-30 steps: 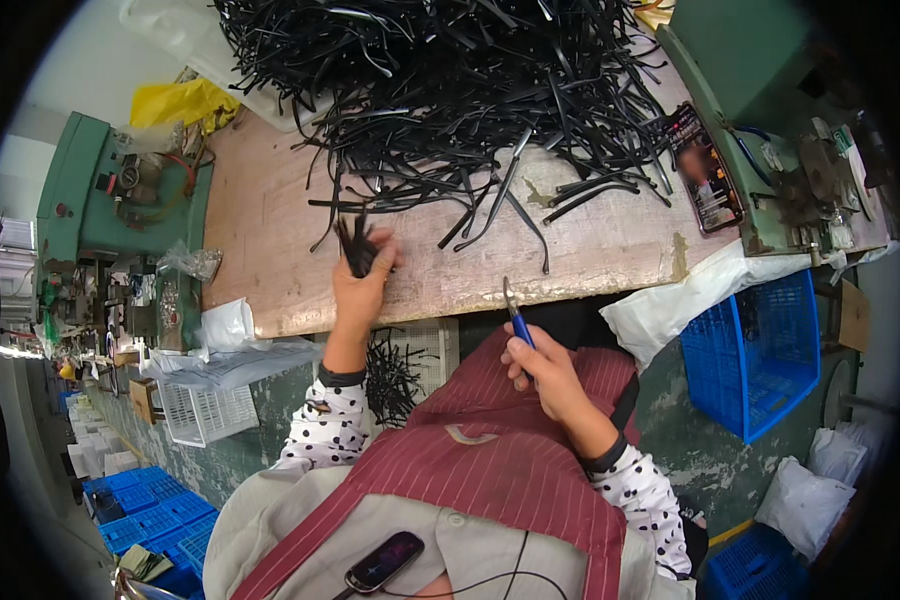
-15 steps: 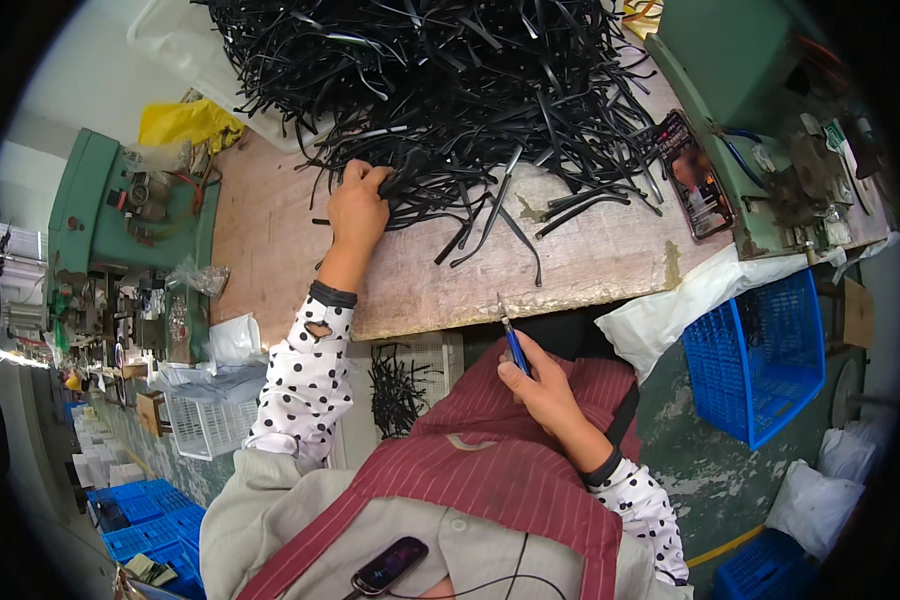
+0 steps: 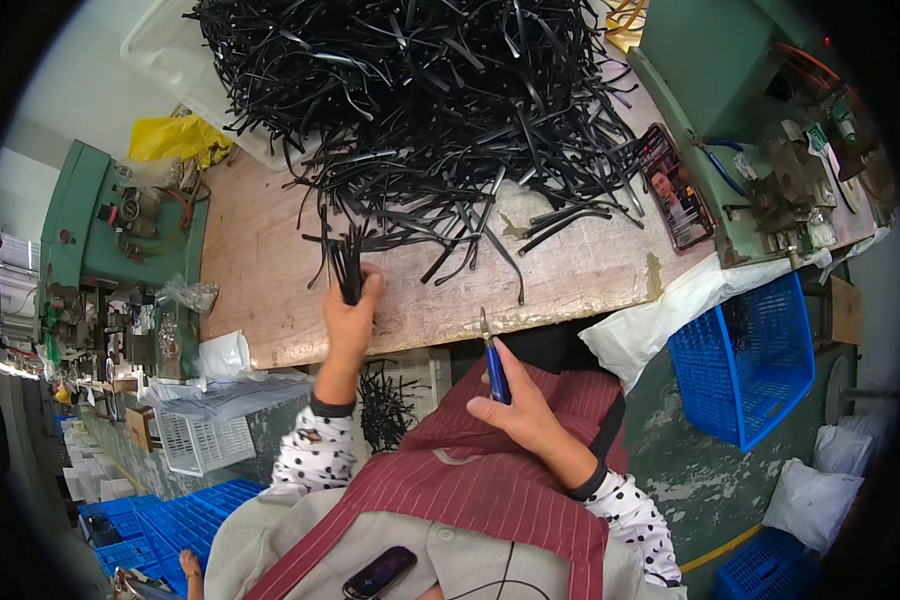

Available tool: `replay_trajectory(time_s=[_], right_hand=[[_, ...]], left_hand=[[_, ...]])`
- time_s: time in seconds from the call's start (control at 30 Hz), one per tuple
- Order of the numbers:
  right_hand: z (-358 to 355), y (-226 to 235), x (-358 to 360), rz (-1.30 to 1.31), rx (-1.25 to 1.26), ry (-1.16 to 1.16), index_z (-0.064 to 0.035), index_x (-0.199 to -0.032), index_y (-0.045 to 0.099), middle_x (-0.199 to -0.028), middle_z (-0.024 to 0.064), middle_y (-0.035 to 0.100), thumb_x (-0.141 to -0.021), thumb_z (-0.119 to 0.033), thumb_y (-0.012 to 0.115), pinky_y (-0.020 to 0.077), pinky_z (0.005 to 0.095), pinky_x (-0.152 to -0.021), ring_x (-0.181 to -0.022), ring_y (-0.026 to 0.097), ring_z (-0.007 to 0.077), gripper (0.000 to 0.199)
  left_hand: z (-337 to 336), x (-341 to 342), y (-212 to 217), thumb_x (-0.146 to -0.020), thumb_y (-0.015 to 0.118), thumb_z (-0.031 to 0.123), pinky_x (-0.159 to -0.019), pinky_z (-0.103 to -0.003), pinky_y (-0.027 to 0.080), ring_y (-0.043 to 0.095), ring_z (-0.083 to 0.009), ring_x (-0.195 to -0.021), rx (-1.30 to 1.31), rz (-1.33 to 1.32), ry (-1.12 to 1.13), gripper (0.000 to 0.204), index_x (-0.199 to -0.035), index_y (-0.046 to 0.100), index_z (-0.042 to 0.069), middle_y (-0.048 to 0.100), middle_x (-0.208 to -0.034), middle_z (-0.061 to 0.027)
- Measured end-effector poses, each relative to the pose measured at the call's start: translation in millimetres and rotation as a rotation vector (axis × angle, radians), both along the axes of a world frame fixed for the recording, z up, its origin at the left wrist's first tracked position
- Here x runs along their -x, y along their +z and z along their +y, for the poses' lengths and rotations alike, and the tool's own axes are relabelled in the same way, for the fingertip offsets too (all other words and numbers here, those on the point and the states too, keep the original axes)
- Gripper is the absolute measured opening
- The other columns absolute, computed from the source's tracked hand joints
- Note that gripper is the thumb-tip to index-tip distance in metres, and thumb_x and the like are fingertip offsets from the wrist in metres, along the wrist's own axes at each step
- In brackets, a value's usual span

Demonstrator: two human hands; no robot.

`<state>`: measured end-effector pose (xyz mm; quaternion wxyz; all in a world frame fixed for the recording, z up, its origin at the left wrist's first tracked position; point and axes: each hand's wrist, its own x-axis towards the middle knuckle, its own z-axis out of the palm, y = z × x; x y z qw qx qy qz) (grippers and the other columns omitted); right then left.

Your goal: The person repeatedly picks up black cables from a pile on a wooden table and cuts them with blue-handled pliers. Cut pieces are dropped back onto the table. The camera is head-mounted and shows the hands and work surface throughout.

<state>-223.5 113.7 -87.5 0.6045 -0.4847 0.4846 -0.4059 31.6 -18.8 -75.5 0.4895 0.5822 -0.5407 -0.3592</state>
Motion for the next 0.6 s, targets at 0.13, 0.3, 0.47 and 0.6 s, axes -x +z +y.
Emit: replay_trajectory(time_s=[0.13, 0.3, 0.47, 0.6], right_hand=[[-9.7, 50.1, -2.5, 0.375, 0.151, 0.16, -0.004, -0.155, 0.035, -0.098, 0.0105, 0.058, -0.076, -0.043, 0.086, 0.0507, 0.0362, -0.075, -0.082, 0.059, 0.0238, 0.102], [-16.7, 76.9, -14.6, 0.662, 0.542, 0.068, -0.0097, -0.148, 0.049, -0.096, 0.0124, 0.057, -0.061, -0.03, 0.09, 0.0511, 0.04, -0.072, -0.085, 0.059, 0.0289, 0.098], [-19.4, 88.3, -21.2, 0.682, 0.596, 0.062, -0.0097, -0.146, 0.051, -0.099, 0.0141, 0.057, -0.06, -0.03, 0.09, 0.0516, 0.0406, -0.072, -0.087, 0.059, 0.0306, 0.097], [-17.0, 89.6, -22.8, 0.691, 0.567, 0.082, -0.0095, -0.147, 0.05, -0.1, 0.0145, 0.057, -0.061, -0.031, 0.089, 0.0519, 0.0411, -0.072, -0.088, 0.059, 0.0309, 0.097]], left_hand=[[18.8, 2.5, 3.0, -0.1, 0.067, 0.03, -0.053, -0.027, 0.044, 0.053, -0.0099, -0.06, -0.132, 0.638, -0.067, 0.027, -0.097, 0.064, 0.004, 0.065, -0.078, -0.0047], [20.6, 21.4, 43.1, -0.108, 0.043, 0.045, -0.057, -0.026, 0.04, 0.042, -0.0062, -0.052, -0.14, 1.171, -0.402, 0.038, -0.102, 0.054, 0.009, 0.055, -0.079, -0.0014], [30.2, 29.6, 52.5, -0.107, 0.045, 0.044, -0.054, -0.027, 0.039, 0.041, -0.0075, -0.05, -0.07, 1.258, -0.504, 0.036, -0.102, 0.054, 0.009, 0.056, -0.077, -0.0035], [35.5, 37.8, 61.0, -0.108, 0.04, 0.045, -0.054, -0.025, 0.04, 0.04, -0.0049, -0.049, 0.001, 1.044, -0.441, 0.038, -0.099, 0.051, 0.01, 0.052, -0.074, 0.0001]])
